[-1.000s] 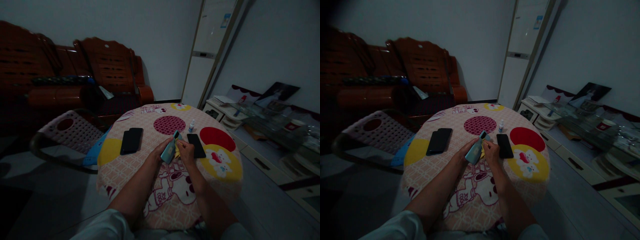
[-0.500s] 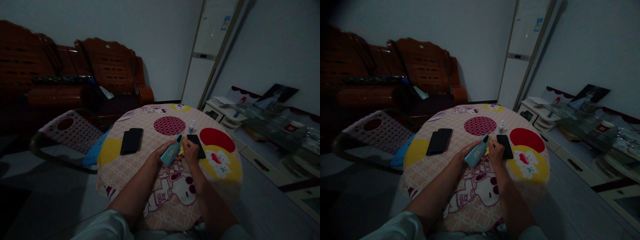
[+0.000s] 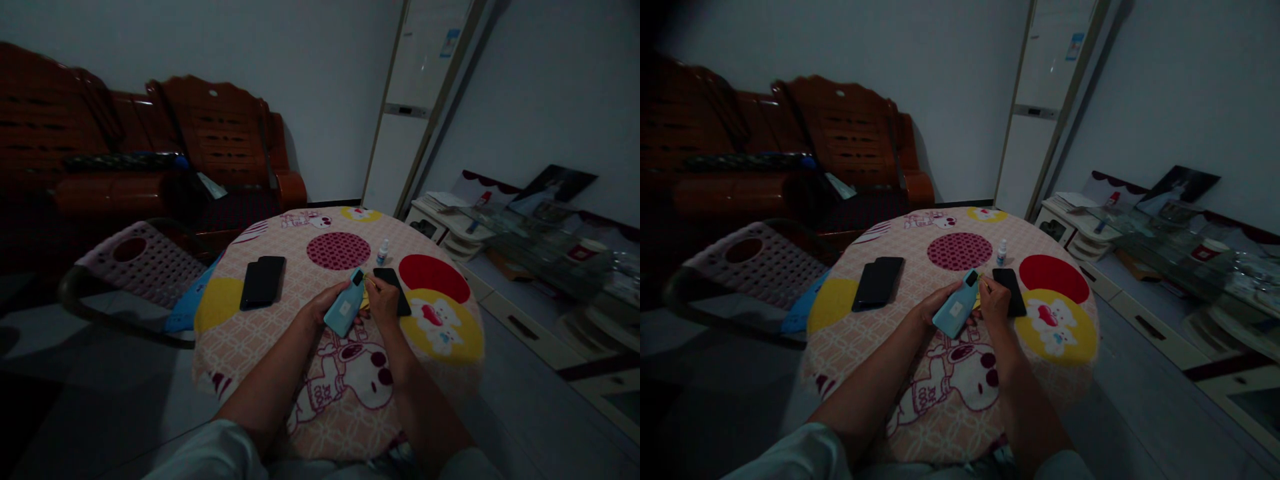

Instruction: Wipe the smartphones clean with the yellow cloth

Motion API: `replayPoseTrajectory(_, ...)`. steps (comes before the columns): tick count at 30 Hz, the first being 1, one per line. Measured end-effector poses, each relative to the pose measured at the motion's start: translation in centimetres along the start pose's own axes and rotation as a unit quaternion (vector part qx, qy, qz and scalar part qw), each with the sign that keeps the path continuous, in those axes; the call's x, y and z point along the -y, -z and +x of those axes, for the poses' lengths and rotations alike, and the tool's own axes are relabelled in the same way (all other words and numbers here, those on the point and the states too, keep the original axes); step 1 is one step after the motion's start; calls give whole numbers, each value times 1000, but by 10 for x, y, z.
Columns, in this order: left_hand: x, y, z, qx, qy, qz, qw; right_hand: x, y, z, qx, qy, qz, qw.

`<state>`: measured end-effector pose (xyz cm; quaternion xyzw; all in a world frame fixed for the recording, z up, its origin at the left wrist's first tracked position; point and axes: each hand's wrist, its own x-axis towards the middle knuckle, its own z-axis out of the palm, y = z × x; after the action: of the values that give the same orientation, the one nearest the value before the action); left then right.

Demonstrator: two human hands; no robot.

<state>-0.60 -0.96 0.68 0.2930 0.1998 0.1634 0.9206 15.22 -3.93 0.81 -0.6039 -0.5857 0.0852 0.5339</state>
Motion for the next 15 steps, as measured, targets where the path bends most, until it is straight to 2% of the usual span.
replayPoseTrajectory(3, 0, 0, 0, 7, 10, -1, 1000, -2, 3, 3, -4, -5, -21, 1000)
replayPoseTrajectory(5, -2, -1, 0, -12, -7, -13, 1000, -2, 2, 3, 12, 0, -10, 1000)
replayPoseTrajectory(11, -9, -1, -4, -112, -90, -52, 988, 3, -8, -3, 128, 36, 61, 989)
replayPoseTrajectory(13, -10, 1, -5, -123, -85, -59, 987, 4, -8, -4, 134, 31, 66, 988)
replayPoseTrajectory(15, -10, 3, -5, -103, -63, -57, 991, 4, -6, -3, 112, 23, 58, 992)
